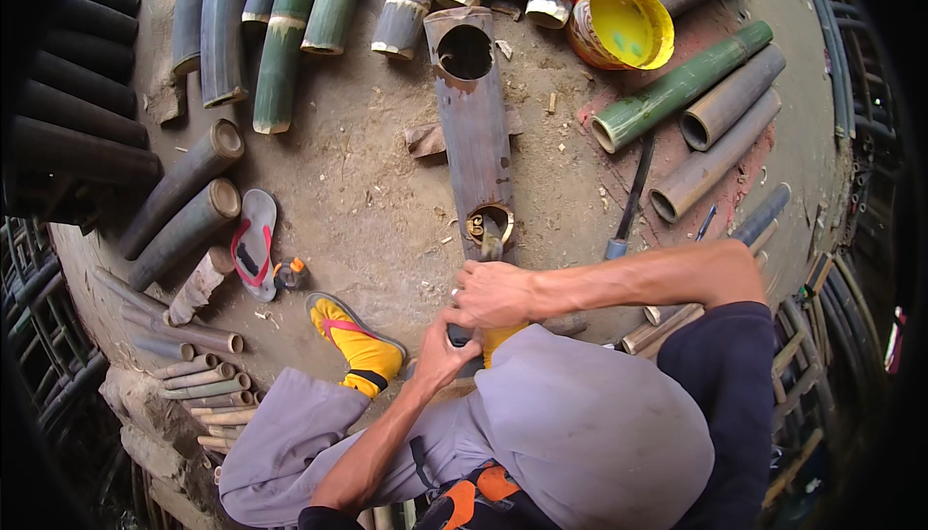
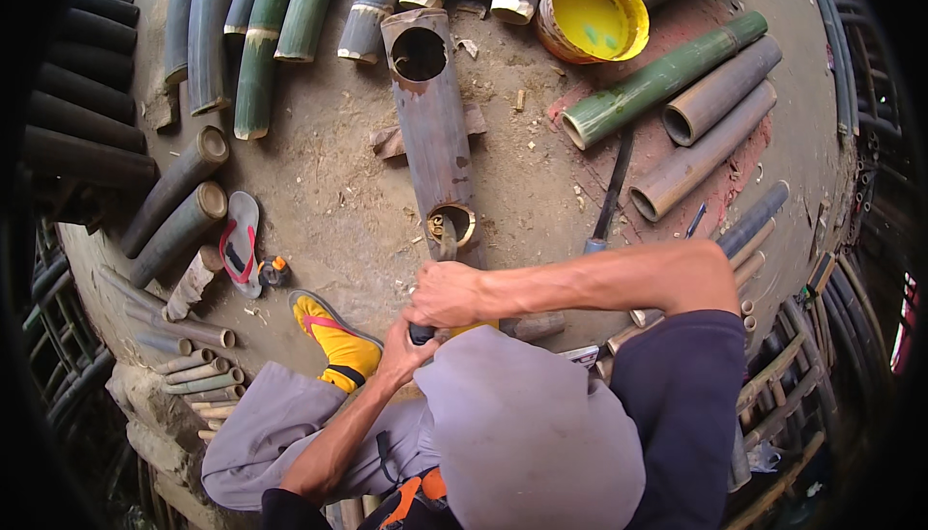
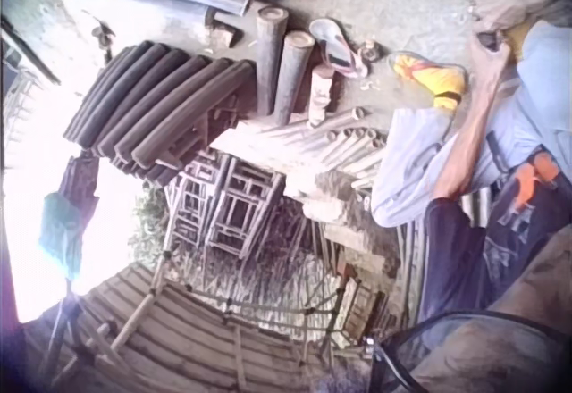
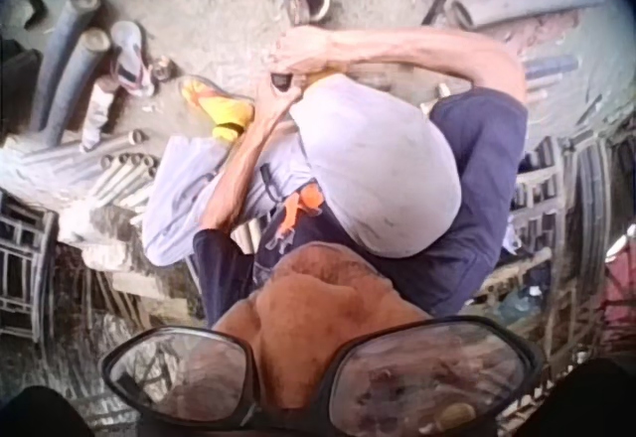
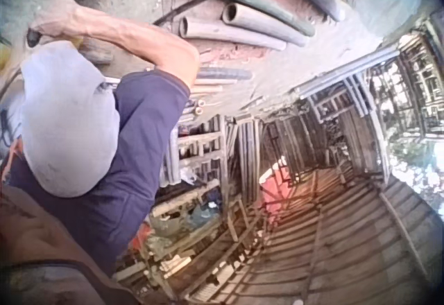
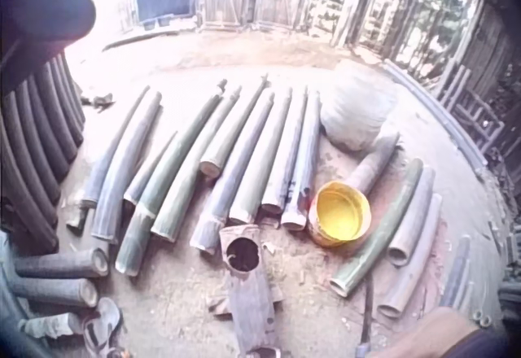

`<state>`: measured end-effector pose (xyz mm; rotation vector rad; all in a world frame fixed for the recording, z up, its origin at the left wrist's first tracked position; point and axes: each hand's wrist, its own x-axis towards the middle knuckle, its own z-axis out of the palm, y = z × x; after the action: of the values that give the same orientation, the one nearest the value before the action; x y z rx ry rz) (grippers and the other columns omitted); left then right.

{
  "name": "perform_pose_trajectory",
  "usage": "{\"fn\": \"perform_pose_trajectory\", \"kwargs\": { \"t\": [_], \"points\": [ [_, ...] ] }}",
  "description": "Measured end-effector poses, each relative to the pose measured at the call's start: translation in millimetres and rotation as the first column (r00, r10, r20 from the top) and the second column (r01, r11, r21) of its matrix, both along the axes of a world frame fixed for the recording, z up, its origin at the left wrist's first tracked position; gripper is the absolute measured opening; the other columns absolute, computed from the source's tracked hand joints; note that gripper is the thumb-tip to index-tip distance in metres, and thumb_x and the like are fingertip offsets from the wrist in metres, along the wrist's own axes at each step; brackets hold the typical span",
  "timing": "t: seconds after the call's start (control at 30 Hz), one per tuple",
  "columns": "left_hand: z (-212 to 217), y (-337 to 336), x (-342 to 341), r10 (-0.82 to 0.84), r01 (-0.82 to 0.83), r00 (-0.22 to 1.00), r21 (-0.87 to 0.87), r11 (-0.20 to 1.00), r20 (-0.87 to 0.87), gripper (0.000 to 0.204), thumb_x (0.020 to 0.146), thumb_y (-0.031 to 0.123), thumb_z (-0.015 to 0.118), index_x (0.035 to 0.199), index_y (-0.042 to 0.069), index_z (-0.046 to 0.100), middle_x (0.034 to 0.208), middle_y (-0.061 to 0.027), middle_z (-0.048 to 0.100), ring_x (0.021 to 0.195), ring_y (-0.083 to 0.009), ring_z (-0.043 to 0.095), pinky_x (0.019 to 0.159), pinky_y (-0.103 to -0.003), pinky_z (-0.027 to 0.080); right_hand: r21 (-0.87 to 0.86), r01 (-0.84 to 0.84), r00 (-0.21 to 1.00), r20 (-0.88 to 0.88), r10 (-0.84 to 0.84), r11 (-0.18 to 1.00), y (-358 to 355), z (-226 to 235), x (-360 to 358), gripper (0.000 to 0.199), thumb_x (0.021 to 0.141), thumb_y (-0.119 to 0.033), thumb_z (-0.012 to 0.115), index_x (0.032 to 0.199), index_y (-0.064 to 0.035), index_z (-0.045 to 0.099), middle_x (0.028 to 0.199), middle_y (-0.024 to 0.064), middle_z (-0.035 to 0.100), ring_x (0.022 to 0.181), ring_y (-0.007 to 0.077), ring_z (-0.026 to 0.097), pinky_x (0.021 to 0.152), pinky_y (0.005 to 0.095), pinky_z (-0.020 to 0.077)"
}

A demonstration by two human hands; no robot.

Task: The person measures a length on a piece of bamboo, places a second bamboo piece onto it, and then carves out a section using a blade and a wooden mallet.

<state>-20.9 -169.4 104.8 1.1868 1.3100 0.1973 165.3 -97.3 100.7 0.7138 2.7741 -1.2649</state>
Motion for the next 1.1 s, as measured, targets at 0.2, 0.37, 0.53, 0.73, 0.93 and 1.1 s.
{"fn": "perform_pose_trajectory", "kwargs": {
  "t": [0.2, 0.37, 0.53, 0.73, 0.93, 1.1],
  "points": [
    [26, 100, -25, -0.297, 0.381, 0.836, 0.100, 0.919, -0.462, 0.028, 0.064, 0.021, 0.075, 0.085, 0.004, 0.066, 0.067, -0.0159, 0.065, 0.061, -0.0275, 0.065, 0.061, -0.039, 0.052, -0.117, 0.309, 0.942, -0.098, -0.321, 0.944, 38, -2, -17, 0.019, 0.081, -0.014, 0.056, 0.096, -0.0026, 0.059, 0.073, 0.0176, 0.066, 0.071, 0.0380, 0.066, 0.065, 0.0446, 0.0542],
    [57, 207, 18, -0.652, 0.815, 0.487, 0.034, 0.579, -0.581, 0.032, 0.062, 0.027, 0.075, 0.086, 0.007, 0.070, 0.072, -0.0172, 0.068, 0.065, -0.0325, 0.068, 0.064, -0.044, 0.055, -0.200, 0.666, 0.710, -0.122, -0.693, 0.718, 47, 8, -2, 0.031, 0.077, -0.008, 0.063, 0.105, -0.0003, 0.050, 0.083, 0.0201, 0.064, 0.082, 0.0388, 0.064, 0.074, 0.0452, 0.0532],
    [51, 267, 92, -0.715, 0.964, 0.138, 0.257, -0.060, -0.685, 0.014, 0.059, 0.015, 0.066, 0.070, 0.007, 0.065, 0.070, -0.0121, 0.066, 0.063, -0.0299, 0.066, 0.058, -0.039, 0.053, -0.255, 0.940, 0.169, -0.231, -0.958, 0.227, 35, 4, -1, 0.049, 0.076, 0.001, 0.062, 0.121, 0.0027, 0.041, 0.099, 0.0255, 0.054, 0.085, 0.0435, 0.058, 0.075, 0.0463, 0.0488],
    [25, 266, 37, -0.874, 0.995, 0.043, -0.061, 0.083, -0.485, 0.028, 0.058, 0.027, 0.072, 0.078, 0.009, 0.067, 0.069, -0.0128, 0.067, 0.064, -0.0317, 0.066, 0.064, -0.043, 0.054, -0.472, 0.801, 0.404, -0.027, -0.914, 0.368, 30, -3, -27, 0.050, 0.078, -0.002, 0.061, 0.122, -0.0036, 0.039, 0.095, 0.0282, 0.055, 0.085, 0.0469, 0.059, 0.070, 0.0503, 0.0497],
    [26, 121, -8, -0.641, 0.656, 0.664, -0.112, 0.747, -0.385, 0.036, 0.062, 0.029, 0.079, 0.089, 0.008, 0.068, 0.072, -0.0182, 0.068, 0.066, -0.0344, 0.067, 0.068, -0.042, 0.056, -0.415, 0.430, 0.897, 0.095, -0.432, 0.802, 9, -7, -7, 0.033, 0.080, -0.011, 0.057, 0.112, -0.0110, 0.048, 0.065, 0.0148, 0.061, 0.069, 0.0381, 0.066, 0.054, 0.0497, 0.0520],
    [19, 67, -3, -0.535, 0.557, 0.771, -0.042, 0.830, -0.345, 0.033, 0.066, 0.021, 0.075, 0.093, 0.009, 0.061, 0.072, -0.0180, 0.065, 0.066, -0.0366, 0.066, 0.062, -0.046, 0.053, -0.278, 0.295, 0.956, 0.072, -0.286, 0.914, -8, -7, 4, 0.040, 0.076, -0.011, 0.062, 0.114, -0.0142, 0.052, 0.077, 0.0101, 0.061, 0.080, 0.0329, 0.065, 0.062, 0.0425, 0.0512]
  ]
}}
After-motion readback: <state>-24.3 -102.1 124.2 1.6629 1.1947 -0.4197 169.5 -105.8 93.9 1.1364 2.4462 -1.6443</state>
